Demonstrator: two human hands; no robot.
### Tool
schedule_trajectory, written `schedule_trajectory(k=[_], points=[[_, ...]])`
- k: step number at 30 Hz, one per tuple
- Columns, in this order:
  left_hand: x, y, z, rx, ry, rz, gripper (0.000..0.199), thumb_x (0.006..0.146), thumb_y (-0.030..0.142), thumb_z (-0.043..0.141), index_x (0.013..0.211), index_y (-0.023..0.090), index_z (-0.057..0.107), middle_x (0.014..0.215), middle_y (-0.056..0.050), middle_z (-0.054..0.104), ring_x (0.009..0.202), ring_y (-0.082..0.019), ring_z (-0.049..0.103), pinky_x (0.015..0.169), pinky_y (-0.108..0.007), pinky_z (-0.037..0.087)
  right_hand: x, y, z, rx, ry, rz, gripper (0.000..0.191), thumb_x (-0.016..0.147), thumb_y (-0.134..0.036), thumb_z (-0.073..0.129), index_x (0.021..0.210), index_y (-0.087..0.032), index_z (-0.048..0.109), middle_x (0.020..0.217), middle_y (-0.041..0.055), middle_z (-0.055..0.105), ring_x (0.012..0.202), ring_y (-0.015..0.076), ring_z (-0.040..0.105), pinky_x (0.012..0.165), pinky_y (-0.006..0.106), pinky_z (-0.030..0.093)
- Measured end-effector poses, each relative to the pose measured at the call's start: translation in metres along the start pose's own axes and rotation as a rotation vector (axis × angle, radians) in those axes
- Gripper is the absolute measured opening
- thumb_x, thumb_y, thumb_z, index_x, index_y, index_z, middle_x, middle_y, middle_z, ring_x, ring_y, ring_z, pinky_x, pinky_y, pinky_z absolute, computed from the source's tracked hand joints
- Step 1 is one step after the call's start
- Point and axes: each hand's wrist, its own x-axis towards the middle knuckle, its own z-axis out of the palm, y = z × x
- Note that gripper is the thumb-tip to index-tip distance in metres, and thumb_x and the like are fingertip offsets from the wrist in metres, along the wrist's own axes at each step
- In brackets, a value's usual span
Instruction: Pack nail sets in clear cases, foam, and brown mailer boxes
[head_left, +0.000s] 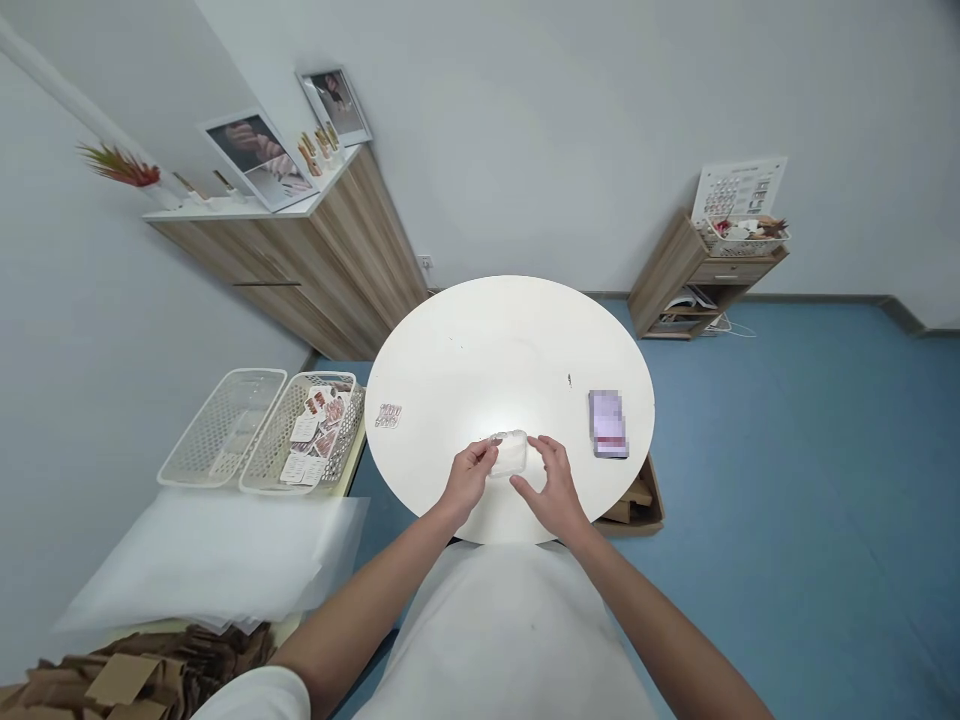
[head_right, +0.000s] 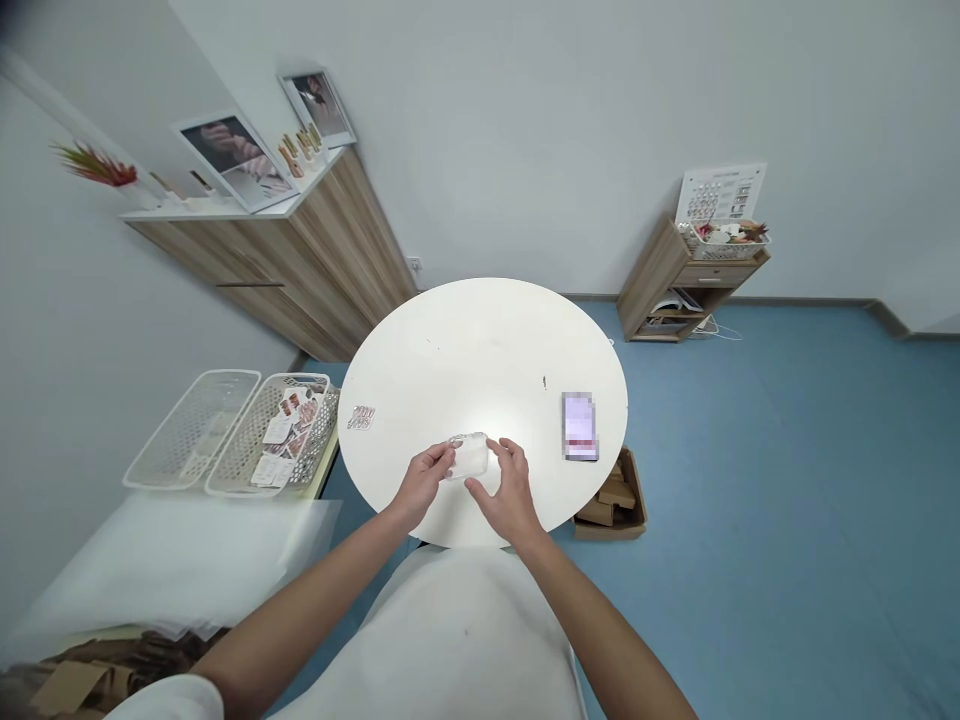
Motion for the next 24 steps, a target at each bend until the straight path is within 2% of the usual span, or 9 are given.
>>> schedule_trajectory(k=[2,4,8,12,15,17,19,24], points=[[0.002,0.000,-0.004,-0.034,-0.075,-0.023,0.036,0.077,0.046,0.051,0.099,0.020,0.062,0.076,-0.002,0.057,0.071,-0.013,0.051,0.067,-0.026,0.041,0.004,0.003,0.002,0.172,-0.015,0.133,0.058,0.072,-0.040,0.055,0.125,-0.027,0.034,0.122,0.0089,0.039,0.107,0.0231,0.046,0.085,0.042,0.043],[0.003,-0.001,-0.008,-0.067,-0.137,-0.057,0.038,0.077,0.047,0.050,0.100,0.020,0.062,0.071,-0.001,0.054,0.069,-0.012,0.050,0.067,-0.026,0.040,0.007,0.004,0.004,0.345,-0.056,0.227,0.055,0.075,-0.041,0.050,0.125,-0.025,0.033,0.114,0.0091,0.046,0.093,0.0195,0.055,0.081,0.039,0.045],[0.006,-0.003,-0.019,-0.049,-0.194,-0.058,0.043,0.079,0.047,0.047,0.108,0.018,0.057,0.072,-0.001,0.052,0.072,-0.012,0.050,0.069,-0.027,0.041,0.004,0.001,0.008,0.520,-0.115,0.228,0.052,0.077,-0.037,0.050,0.124,-0.023,0.036,0.102,0.0066,0.052,0.076,0.0146,0.060,0.079,0.037,0.045],[0.007,-0.004,-0.040,0.128,-0.246,0.095,0.054,0.078,0.046,0.049,0.125,0.021,0.042,0.091,-0.004,0.053,0.080,-0.014,0.050,0.075,-0.031,0.041,0.000,-0.005,0.011,0.536,-0.070,0.234,0.055,0.073,-0.033,0.055,0.125,-0.026,0.037,0.104,0.0059,0.051,0.074,0.0142,0.061,0.075,0.035,0.046],[0.006,-0.002,-0.058,0.385,-0.278,0.287,0.084,0.062,0.044,0.067,0.134,0.027,0.025,0.106,-0.005,0.050,0.088,-0.016,0.049,0.081,-0.035,0.040,-0.004,-0.008,0.014,0.533,-0.028,0.246,0.056,0.072,-0.033,0.056,0.125,-0.027,0.038,0.103,0.0054,0.051,0.073,0.0141,0.061,0.074,0.035,0.046],[0.007,-0.001,-0.067,0.541,-0.323,0.395,0.100,0.053,0.042,0.073,0.135,0.030,0.017,0.107,-0.004,0.049,0.089,-0.018,0.048,0.081,-0.037,0.040,-0.006,-0.010,0.017,0.530,-0.020,0.250,0.055,0.072,-0.032,0.057,0.124,-0.028,0.039,0.102,0.0051,0.051,0.072,0.0141,0.061,0.074,0.036,0.046],[0.009,0.000,-0.074,0.630,-0.373,0.464,0.101,0.052,0.042,0.074,0.135,0.029,0.018,0.102,-0.004,0.050,0.085,-0.018,0.048,0.079,-0.036,0.041,-0.008,-0.011,0.022,0.535,-0.018,0.248,0.055,0.072,-0.033,0.057,0.124,-0.029,0.039,0.102,0.0049,0.051,0.072,0.0143,0.061,0.073,0.036,0.046],[0.012,0.000,-0.081,0.644,-0.416,0.557,0.080,0.058,0.040,0.070,0.128,0.026,0.034,0.089,-0.002,0.050,0.078,-0.016,0.047,0.073,-0.031,0.042,-0.015,-0.015,0.033,0.497,-0.022,0.257,0.053,0.074,-0.035,0.055,0.124,-0.029,0.038,0.104,0.0052,0.051,0.073,0.0139,0.061,0.073,0.036,0.046]])
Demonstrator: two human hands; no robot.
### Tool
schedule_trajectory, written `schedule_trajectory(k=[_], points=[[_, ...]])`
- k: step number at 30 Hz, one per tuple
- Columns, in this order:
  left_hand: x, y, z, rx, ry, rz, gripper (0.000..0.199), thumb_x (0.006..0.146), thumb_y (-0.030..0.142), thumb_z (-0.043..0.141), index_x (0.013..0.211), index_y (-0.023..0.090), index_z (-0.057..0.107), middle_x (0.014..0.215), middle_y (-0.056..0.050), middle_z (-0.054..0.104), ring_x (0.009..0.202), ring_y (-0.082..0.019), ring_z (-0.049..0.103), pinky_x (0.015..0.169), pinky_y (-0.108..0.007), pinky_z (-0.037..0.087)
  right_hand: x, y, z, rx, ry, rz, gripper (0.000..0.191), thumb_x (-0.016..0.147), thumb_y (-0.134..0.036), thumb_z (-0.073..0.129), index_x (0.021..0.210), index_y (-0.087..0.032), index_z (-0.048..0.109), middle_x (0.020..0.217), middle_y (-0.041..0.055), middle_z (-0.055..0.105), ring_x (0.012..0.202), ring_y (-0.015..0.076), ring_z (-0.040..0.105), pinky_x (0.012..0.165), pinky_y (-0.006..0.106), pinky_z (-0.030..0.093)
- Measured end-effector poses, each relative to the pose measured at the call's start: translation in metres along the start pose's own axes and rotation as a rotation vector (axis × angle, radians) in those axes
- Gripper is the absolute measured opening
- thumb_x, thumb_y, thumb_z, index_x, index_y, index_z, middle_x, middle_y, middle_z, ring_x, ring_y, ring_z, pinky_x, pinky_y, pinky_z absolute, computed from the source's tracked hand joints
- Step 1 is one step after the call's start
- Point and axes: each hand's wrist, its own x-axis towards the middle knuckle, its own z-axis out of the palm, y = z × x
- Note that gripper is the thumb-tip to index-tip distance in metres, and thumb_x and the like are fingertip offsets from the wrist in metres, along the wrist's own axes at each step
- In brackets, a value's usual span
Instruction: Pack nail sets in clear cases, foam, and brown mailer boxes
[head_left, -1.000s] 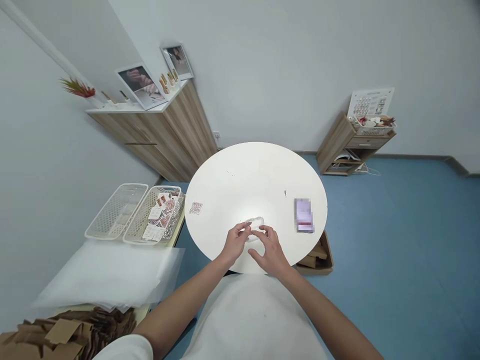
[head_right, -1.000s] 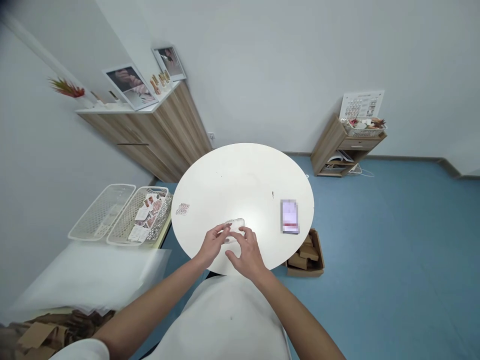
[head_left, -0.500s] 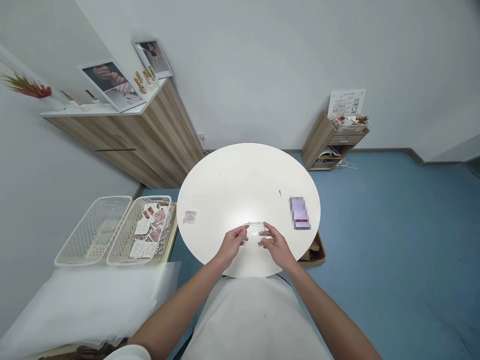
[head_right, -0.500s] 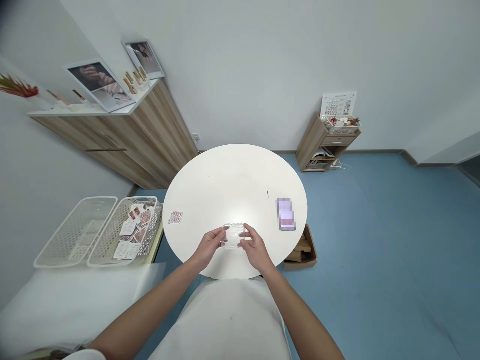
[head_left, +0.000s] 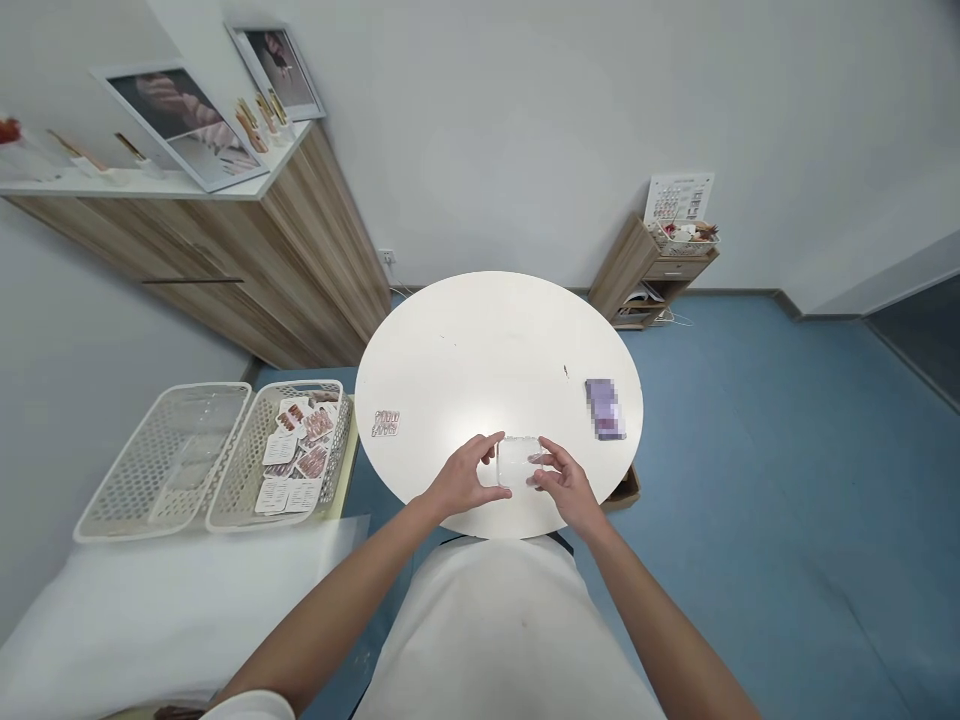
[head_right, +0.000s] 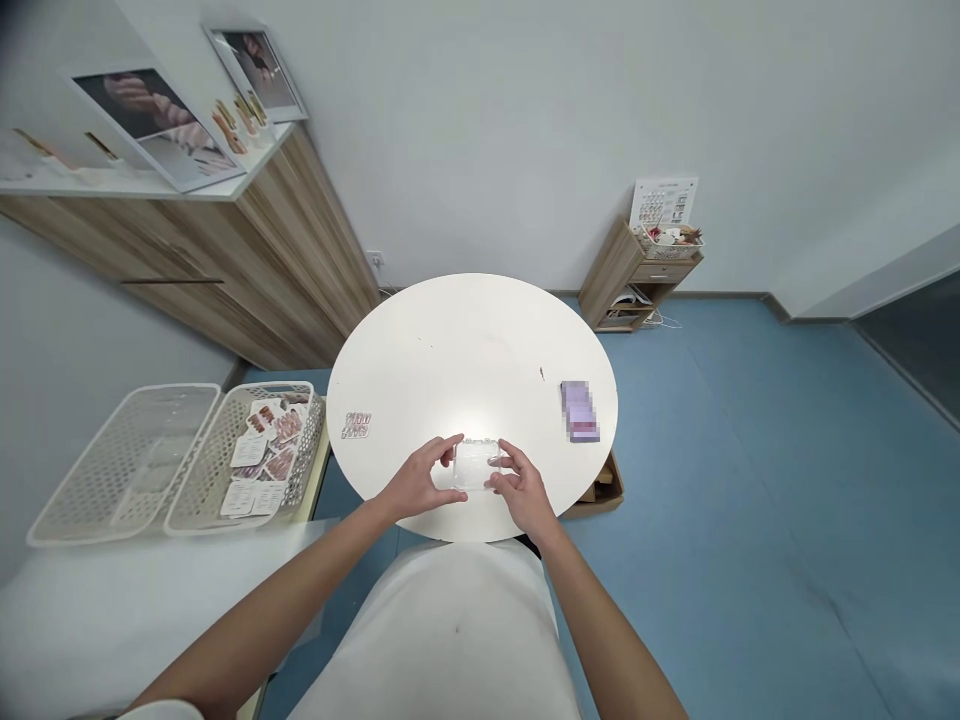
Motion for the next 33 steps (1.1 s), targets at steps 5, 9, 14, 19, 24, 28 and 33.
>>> schedule_trajectory(k=[5,9,14,19,24,28,33], points=[[-0.009,-0.003,-0.006,-0.082,0.018,-0.024,0.074,0.057,0.036,0.071,0.123,0.026,0.041,0.084,0.000,0.049,0.075,-0.014,0.046,0.071,-0.030,0.042,-0.007,-0.017,-0.002,-0.270,-0.111,-0.134,0.075,0.063,-0.036,0.068,0.129,-0.033,0.032,0.128,0.0074,0.038,0.088,0.0163,0.056,0.080,0.037,0.046],[-0.016,-0.006,-0.008,-0.244,-0.018,-0.051,0.072,0.057,0.034,0.072,0.122,0.024,0.042,0.088,-0.002,0.051,0.076,-0.014,0.048,0.072,-0.030,0.043,-0.006,-0.030,-0.003,-0.464,-0.233,-0.273,0.083,0.057,-0.035,0.073,0.129,-0.034,0.031,0.138,0.0062,0.026,0.112,0.0236,0.044,0.088,0.041,0.042],[-0.016,-0.008,-0.006,-0.354,-0.016,-0.088,0.073,0.059,0.029,0.071,0.124,0.023,0.039,0.088,-0.001,0.051,0.076,-0.013,0.050,0.075,-0.031,0.044,0.002,-0.026,0.004,-0.499,-0.219,-0.354,0.059,0.064,-0.027,0.066,0.119,-0.029,0.045,0.131,0.0075,0.038,0.116,0.0239,0.041,0.089,0.041,0.041],[-0.012,-0.009,-0.010,-0.346,-0.024,-0.063,0.072,0.060,0.026,0.070,0.124,0.026,0.037,0.083,0.001,0.049,0.074,-0.012,0.048,0.074,-0.030,0.043,0.005,-0.025,0.007,-0.517,-0.146,-0.403,0.055,0.059,-0.022,0.068,0.111,-0.026,0.050,0.126,0.0085,0.043,0.108,0.0234,0.047,0.086,0.040,0.043],[-0.012,-0.007,-0.011,-0.298,-0.013,-0.044,0.072,0.059,0.026,0.070,0.123,0.026,0.037,0.075,0.004,0.049,0.069,-0.011,0.048,0.071,-0.029,0.042,0.004,-0.034,0.009,-0.545,-0.132,-0.449,0.052,0.054,-0.021,0.070,0.103,-0.025,0.053,0.119,0.0093,0.047,0.105,0.0248,0.049,0.078,0.037,0.045],[-0.014,-0.006,-0.010,-0.395,-0.020,-0.099,0.073,0.060,0.026,0.070,0.123,0.025,0.035,0.081,0.001,0.053,0.073,-0.012,0.051,0.073,-0.029,0.043,0.006,-0.039,0.012,-0.518,-0.143,-0.462,0.052,0.053,-0.023,0.072,0.102,-0.025,0.054,0.118,0.0093,0.047,0.103,0.0238,0.049,0.077,0.036,0.045],[-0.012,-0.005,-0.008,-0.575,-0.056,-0.197,0.080,0.058,0.026,0.073,0.127,0.027,0.033,0.090,-0.001,0.052,0.076,-0.012,0.053,0.073,-0.030,0.043,0.012,-0.038,0.008,-0.448,-0.153,-0.442,0.051,0.054,-0.024,0.072,0.102,-0.024,0.054,0.117,0.0096,0.047,0.102,0.0227,0.050,0.078,0.035,0.045]])
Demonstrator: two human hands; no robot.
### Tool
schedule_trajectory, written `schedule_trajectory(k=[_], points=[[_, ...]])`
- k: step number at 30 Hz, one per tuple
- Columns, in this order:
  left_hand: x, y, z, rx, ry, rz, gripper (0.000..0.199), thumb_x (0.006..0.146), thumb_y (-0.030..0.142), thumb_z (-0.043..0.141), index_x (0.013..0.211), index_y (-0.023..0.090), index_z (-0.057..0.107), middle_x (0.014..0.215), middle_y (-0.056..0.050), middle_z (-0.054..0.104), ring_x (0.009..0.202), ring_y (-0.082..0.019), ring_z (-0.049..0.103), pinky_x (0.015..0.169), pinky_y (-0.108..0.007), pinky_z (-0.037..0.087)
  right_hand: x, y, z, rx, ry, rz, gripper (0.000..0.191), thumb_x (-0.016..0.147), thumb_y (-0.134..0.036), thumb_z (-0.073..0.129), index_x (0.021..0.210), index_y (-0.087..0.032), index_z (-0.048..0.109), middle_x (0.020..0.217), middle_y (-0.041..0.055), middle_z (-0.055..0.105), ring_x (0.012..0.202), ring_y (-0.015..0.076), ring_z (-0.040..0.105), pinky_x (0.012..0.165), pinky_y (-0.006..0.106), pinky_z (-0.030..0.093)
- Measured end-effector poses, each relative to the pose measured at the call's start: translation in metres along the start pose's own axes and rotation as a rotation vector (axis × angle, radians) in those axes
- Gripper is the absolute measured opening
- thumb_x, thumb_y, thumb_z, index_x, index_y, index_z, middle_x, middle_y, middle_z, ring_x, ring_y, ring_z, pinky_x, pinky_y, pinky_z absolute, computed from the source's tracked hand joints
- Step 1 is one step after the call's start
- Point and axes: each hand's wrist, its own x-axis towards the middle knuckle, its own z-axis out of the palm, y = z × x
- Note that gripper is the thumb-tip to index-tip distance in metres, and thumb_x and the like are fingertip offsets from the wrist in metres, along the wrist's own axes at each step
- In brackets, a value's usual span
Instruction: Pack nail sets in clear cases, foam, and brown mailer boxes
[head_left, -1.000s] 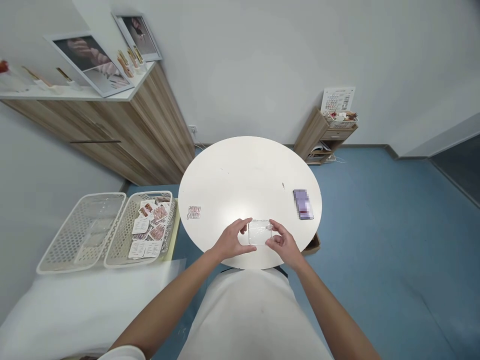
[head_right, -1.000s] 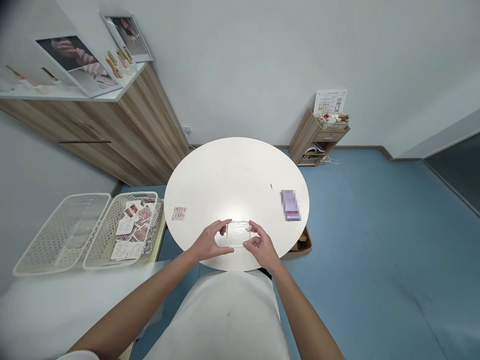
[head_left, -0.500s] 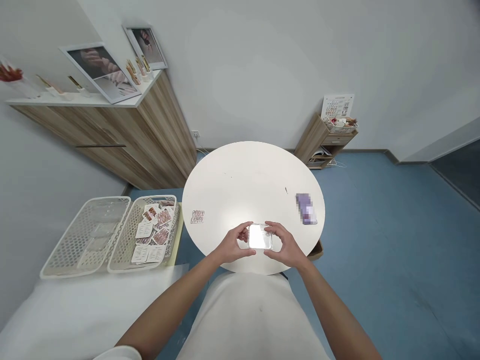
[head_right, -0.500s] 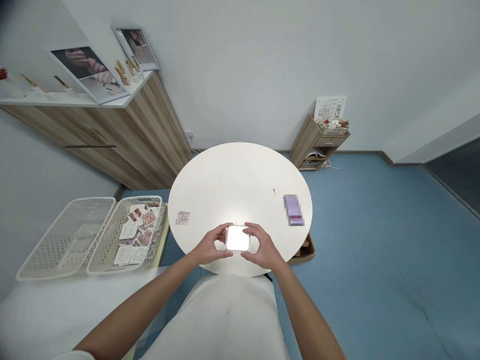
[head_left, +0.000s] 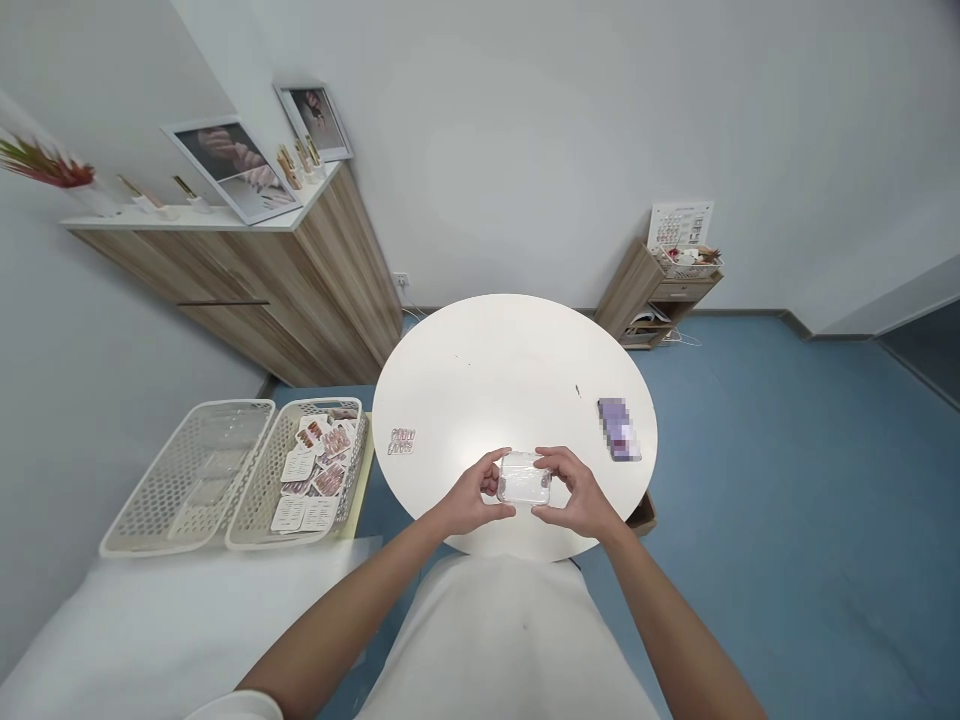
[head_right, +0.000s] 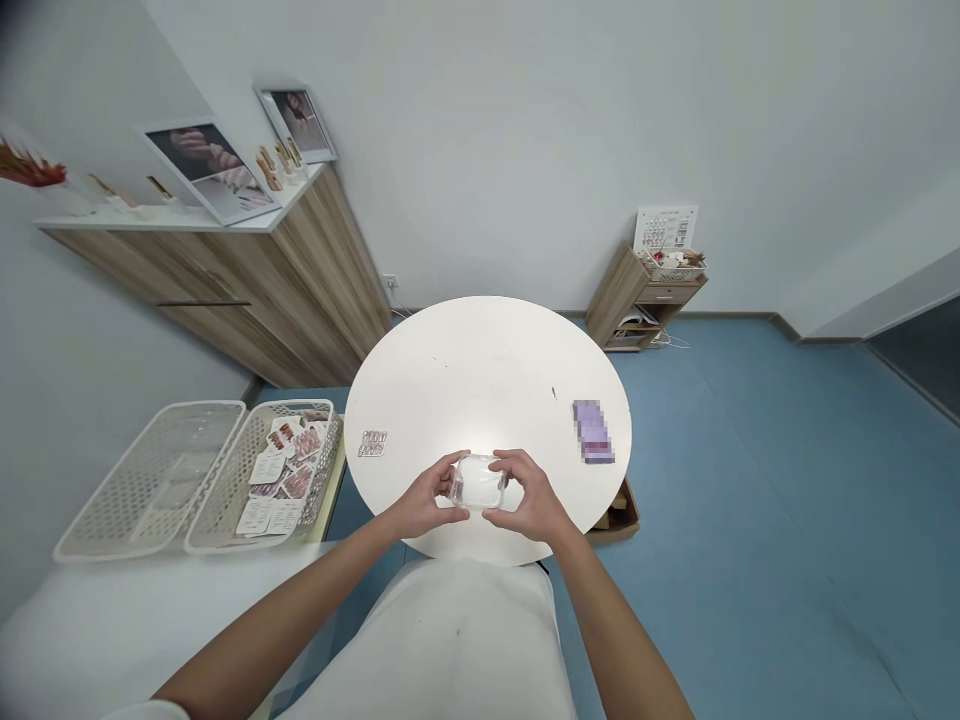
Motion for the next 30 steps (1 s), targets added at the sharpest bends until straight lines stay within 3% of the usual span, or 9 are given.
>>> schedule_trajectory(k=[3,6,13,18,23,26,30], points=[[-0.001,0.004,0.001,-0.181,-0.052,-0.054,0.075,0.058,0.027,0.073,0.125,0.026,0.038,0.094,-0.003,0.053,0.081,-0.013,0.054,0.073,-0.030,0.043,-0.004,0.001,-0.001,0.065,0.034,0.013,0.049,0.055,-0.023,0.071,0.101,-0.023,0.054,0.113,0.0093,0.048,0.107,0.0236,0.048,0.082,0.035,0.044],[-0.004,0.007,0.003,-0.308,-0.076,-0.087,0.058,0.062,0.027,0.070,0.115,0.022,0.047,0.093,-0.004,0.055,0.081,-0.013,0.055,0.074,-0.030,0.043,-0.012,-0.003,-0.001,0.071,0.036,0.027,0.048,0.056,-0.024,0.071,0.100,-0.024,0.054,0.113,0.0097,0.048,0.112,0.0257,0.044,0.085,0.037,0.043],[-0.009,-0.006,0.008,-0.255,0.073,-0.153,0.040,0.060,0.027,0.071,0.095,0.015,0.055,0.083,-0.003,0.058,0.067,-0.010,0.056,0.068,-0.027,0.044,-0.020,-0.001,-0.004,0.137,0.017,0.090,0.047,0.059,-0.030,0.071,0.102,-0.024,0.054,0.111,0.0081,0.050,0.096,0.0234,0.055,0.085,0.040,0.043],[-0.017,-0.018,0.012,-0.195,0.103,-0.154,0.037,0.063,0.028,0.069,0.095,0.016,0.056,0.080,-0.001,0.057,0.059,-0.006,0.052,0.062,-0.023,0.042,-0.014,0.005,-0.001,0.347,-0.041,0.281,0.041,0.064,-0.045,0.066,0.095,-0.022,0.055,0.093,0.0056,0.058,0.089,0.0225,0.058,0.081,0.039,0.045],[-0.025,-0.029,0.021,-0.219,0.108,-0.162,0.037,0.062,0.029,0.070,0.094,0.016,0.057,0.080,-0.001,0.056,0.056,-0.005,0.050,0.058,-0.022,0.041,-0.010,0.010,0.006,0.452,0.081,0.477,0.047,0.074,-0.063,0.041,0.082,-0.020,0.057,0.087,0.0066,0.058,0.084,0.0207,0.061,0.078,0.037,0.046],[-0.027,-0.033,0.028,-0.235,0.085,-0.162,0.037,0.062,0.030,0.069,0.094,0.015,0.057,0.082,-0.002,0.056,0.057,-0.005,0.050,0.056,-0.021,0.042,-0.012,0.012,0.009,0.440,0.114,0.565,0.052,0.074,-0.066,0.036,0.083,-0.020,0.058,0.095,0.0090,0.058,0.087,0.0217,0.060,0.077,0.037,0.048],[-0.025,-0.035,0.035,-0.277,0.106,-0.132,0.035,0.063,0.032,0.068,0.092,0.015,0.057,0.084,-0.002,0.056,0.057,-0.005,0.050,0.059,-0.022,0.043,-0.018,0.013,0.012,0.499,0.026,0.646,0.052,0.077,-0.064,0.033,0.101,-0.023,0.055,0.113,0.0097,0.052,0.089,0.0215,0.061,0.077,0.038,0.048]])
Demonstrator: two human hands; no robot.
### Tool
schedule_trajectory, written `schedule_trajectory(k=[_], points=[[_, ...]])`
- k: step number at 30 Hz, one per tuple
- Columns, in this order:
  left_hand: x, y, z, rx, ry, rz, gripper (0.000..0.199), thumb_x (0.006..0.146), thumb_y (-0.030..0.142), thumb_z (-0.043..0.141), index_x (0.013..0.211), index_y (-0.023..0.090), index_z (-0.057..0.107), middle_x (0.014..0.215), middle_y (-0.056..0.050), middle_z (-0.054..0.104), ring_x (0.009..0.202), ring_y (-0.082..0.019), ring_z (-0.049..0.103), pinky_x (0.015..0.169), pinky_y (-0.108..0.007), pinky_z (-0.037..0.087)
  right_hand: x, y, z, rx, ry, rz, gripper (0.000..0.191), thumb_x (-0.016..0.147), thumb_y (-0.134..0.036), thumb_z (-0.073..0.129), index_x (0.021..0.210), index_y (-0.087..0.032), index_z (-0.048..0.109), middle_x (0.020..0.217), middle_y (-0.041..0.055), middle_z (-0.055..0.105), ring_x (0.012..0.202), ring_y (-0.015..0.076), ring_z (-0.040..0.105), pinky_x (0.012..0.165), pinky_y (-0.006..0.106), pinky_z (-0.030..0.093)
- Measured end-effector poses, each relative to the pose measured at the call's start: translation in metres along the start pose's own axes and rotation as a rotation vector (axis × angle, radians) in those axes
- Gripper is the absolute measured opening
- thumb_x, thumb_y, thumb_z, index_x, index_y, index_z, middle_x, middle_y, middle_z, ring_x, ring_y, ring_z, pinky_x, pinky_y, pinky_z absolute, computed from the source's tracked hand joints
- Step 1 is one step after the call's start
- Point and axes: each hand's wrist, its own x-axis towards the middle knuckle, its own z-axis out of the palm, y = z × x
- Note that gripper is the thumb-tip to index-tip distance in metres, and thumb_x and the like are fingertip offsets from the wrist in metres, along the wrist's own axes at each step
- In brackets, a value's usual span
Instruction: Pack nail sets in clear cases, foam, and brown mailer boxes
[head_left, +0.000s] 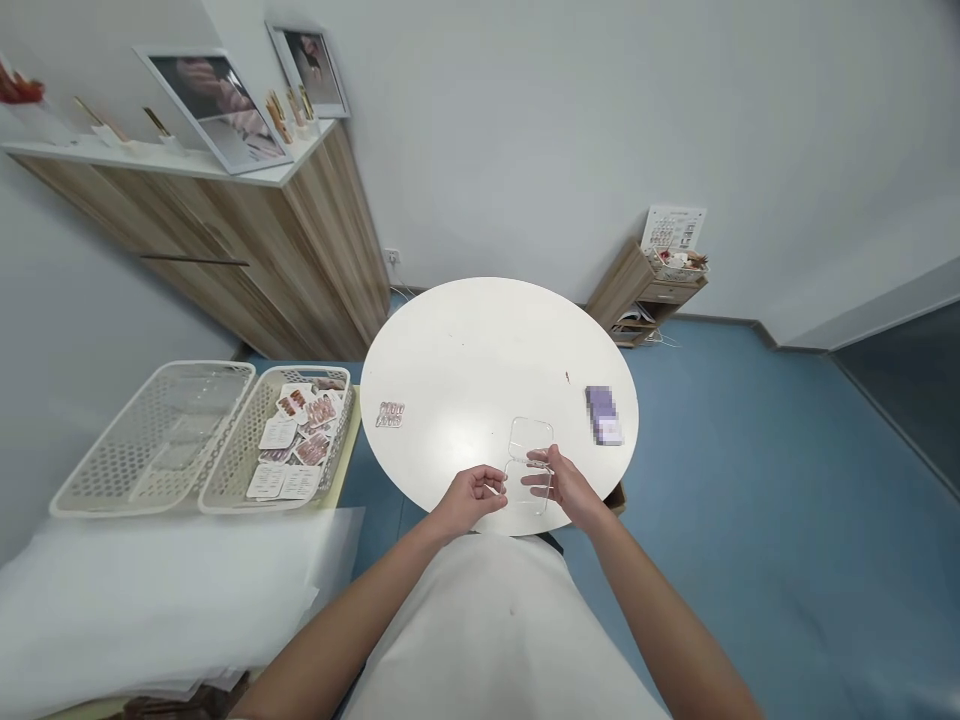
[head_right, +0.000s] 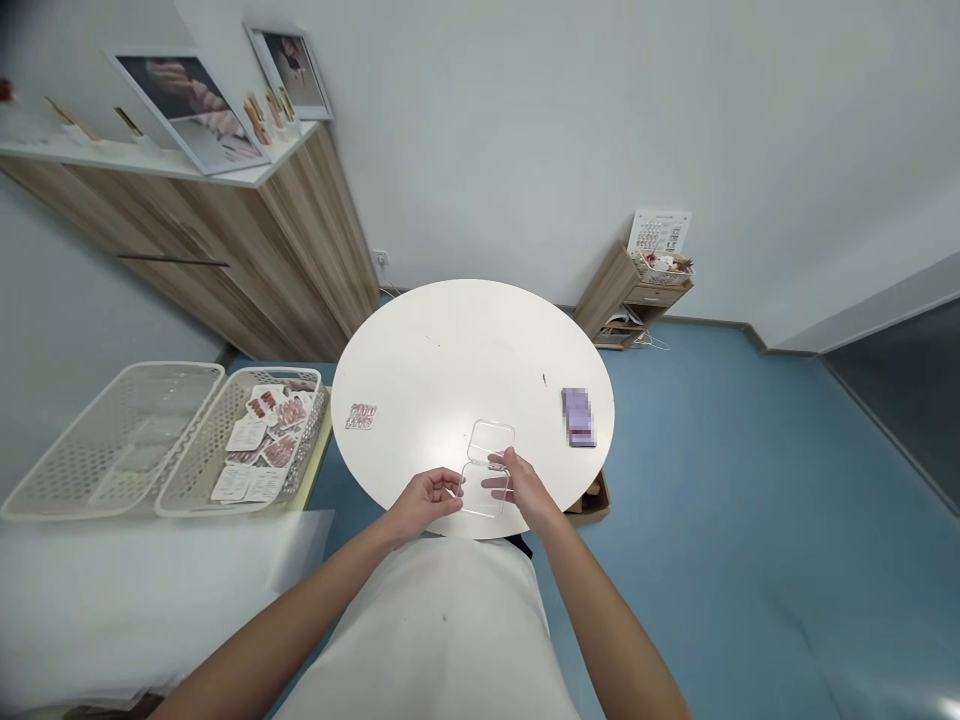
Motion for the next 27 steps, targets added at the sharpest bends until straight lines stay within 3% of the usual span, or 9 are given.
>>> schedule_trajectory(k=[6,12,17,27], points=[[0.009,-0.011,0.001,-0.025,0.131,0.005,0.035,0.063,0.032,0.068,0.092,0.015,0.057,0.083,-0.003,0.057,0.063,-0.008,0.055,0.068,-0.028,0.046,-0.010,0.018,-0.003,-0.004,0.072,0.011,0.050,0.078,-0.060,0.036,0.113,-0.028,0.050,0.109,0.0074,0.054,0.087,0.0210,0.060,0.076,0.038,0.048],[0.019,-0.029,0.002,0.010,0.216,-0.042,0.039,0.065,0.029,0.066,0.099,0.017,0.051,0.082,-0.001,0.057,0.062,-0.008,0.056,0.066,-0.027,0.045,-0.014,0.038,-0.005,-0.128,0.060,0.012,0.051,0.077,-0.050,0.048,0.123,-0.029,0.042,0.121,0.0062,0.046,0.101,0.0204,0.052,0.086,0.039,0.043],[0.028,-0.048,0.006,0.134,0.249,-0.082,0.035,0.069,0.032,0.061,0.101,0.019,0.054,0.085,-0.002,0.057,0.067,-0.010,0.057,0.066,-0.027,0.046,0.002,0.058,-0.006,-0.290,0.116,0.095,0.063,0.072,-0.050,0.052,0.129,-0.030,0.034,0.121,0.0057,0.041,0.107,0.0205,0.045,0.089,0.040,0.041],[0.058,-0.073,0.010,0.377,0.330,-0.204,0.032,0.071,0.026,0.056,0.103,0.020,0.055,0.086,-0.002,0.056,0.069,-0.011,0.054,0.068,-0.027,0.046,0.042,0.097,-0.019,-0.354,0.099,0.162,0.071,0.072,-0.048,0.052,0.134,-0.031,0.023,0.100,0.0044,0.037,0.090,0.0179,0.046,0.080,0.033,0.047]])
